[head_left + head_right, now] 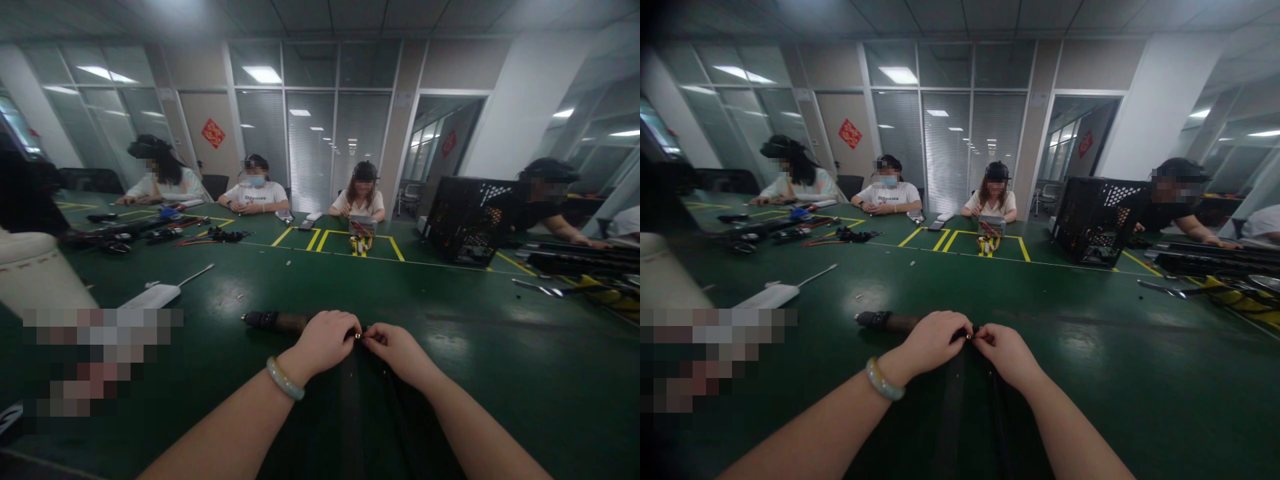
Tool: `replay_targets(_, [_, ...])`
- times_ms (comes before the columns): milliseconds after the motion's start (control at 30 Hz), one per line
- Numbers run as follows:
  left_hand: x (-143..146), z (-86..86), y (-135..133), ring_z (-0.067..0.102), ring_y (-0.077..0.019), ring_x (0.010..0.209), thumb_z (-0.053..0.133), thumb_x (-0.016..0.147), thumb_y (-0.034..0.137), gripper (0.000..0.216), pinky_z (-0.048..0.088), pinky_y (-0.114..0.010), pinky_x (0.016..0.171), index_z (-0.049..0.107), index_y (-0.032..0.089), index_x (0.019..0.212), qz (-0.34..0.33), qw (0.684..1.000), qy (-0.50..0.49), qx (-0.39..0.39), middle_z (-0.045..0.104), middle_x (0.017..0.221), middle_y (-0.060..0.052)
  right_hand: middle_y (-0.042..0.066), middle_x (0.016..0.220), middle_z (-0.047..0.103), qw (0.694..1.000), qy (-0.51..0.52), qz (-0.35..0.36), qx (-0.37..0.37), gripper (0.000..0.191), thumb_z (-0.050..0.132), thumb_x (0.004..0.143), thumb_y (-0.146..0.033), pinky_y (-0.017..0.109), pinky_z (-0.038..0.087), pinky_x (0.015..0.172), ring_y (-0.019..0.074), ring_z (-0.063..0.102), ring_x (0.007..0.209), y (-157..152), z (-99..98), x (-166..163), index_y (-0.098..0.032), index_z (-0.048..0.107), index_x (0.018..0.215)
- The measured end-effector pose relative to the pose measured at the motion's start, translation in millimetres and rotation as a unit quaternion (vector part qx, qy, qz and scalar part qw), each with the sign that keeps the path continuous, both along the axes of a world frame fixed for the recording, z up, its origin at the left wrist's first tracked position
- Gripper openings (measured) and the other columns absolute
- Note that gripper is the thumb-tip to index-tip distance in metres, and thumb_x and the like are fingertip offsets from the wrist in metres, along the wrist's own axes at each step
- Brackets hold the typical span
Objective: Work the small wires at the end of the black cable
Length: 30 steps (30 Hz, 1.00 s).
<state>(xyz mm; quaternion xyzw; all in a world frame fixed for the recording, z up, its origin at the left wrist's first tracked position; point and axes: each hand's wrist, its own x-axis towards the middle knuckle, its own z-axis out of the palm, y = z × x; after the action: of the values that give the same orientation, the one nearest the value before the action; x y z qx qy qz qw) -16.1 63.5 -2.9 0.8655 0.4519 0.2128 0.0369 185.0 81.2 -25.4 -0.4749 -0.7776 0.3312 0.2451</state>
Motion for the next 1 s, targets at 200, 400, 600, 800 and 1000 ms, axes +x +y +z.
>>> replay_targets(200, [0.7,1.6,-1.7,0.059,-0.0187,0.093,0.057,0.085,0.024,0.011,0.043,-0.032,0.085,0.062,0.023,0.095,0.003,1.0,0.003,-0.003,0.066,0.097,0.0,0.0,0.083,0.07,1.0,0.005,0.0,-0.013,0.018,0.057,0.086,-0.033,0.024,0.04,0.061,0.0165,0.062,0.072,0.9,-1.1,0.1,-0.021,0.069,0.088])
replay_targets(400, [0.3,0.6,-0.6,0.06,-0.0179,0.091,0.056,0.087,0.025,0.01,0.043,-0.032,0.087,0.062,0.023,0.095,-0.003,1.0,-0.009,0.004,0.066,0.096,0.001,0.001,0.081,0.07,1.0,-0.008,-0.003,-0.003,0.02,0.056,0.086,-0.034,0.024,0.04,0.061,0.0166,0.062,0.071,-0.2,-0.7,0.2,-0.02,0.07,0.088])
replay_targets(600, [0.9,1.8,-0.4,0.06,-0.0185,0.091,0.056,0.085,0.022,0.011,0.044,-0.033,0.086,0.063,0.023,0.093,-0.001,1.0,-0.018,-0.005,0.067,0.095,0.0,0.001,0.083,0.071,1.0,-0.006,-0.003,-0.007,0.018,0.056,0.087,-0.033,0.024,0.041,0.062,0.0169,0.063,0.073,1.4,-2.6,0.2,-0.02,0.069,0.089])
replay_targets(800, [0.7,0.8,1.1,0.06,-0.019,0.091,0.058,0.083,0.023,0.011,0.043,-0.034,0.087,0.064,0.023,0.093,0.0,1.0,-0.02,-0.008,0.067,0.095,0.0,0.0,0.081,0.07,1.0,-0.002,-0.004,-0.002,0.017,0.057,0.085,-0.032,0.024,0.041,0.063,0.0166,0.063,0.073,-0.6,0.0,0.1,-0.02,0.069,0.086])
replay_targets(1000, [0.5,-0.6,1.6,0.06,-0.0187,0.092,0.056,0.085,0.022,0.011,0.043,-0.034,0.088,0.064,0.023,0.092,0.0,1.0,-0.016,-0.008,0.067,0.096,0.0,0.001,0.082,0.07,1.0,0.001,-0.011,-0.007,0.018,0.057,0.085,-0.032,0.024,0.042,0.063,0.0167,0.063,0.072,-1.0,1.0,0.0,-0.02,0.069,0.087])
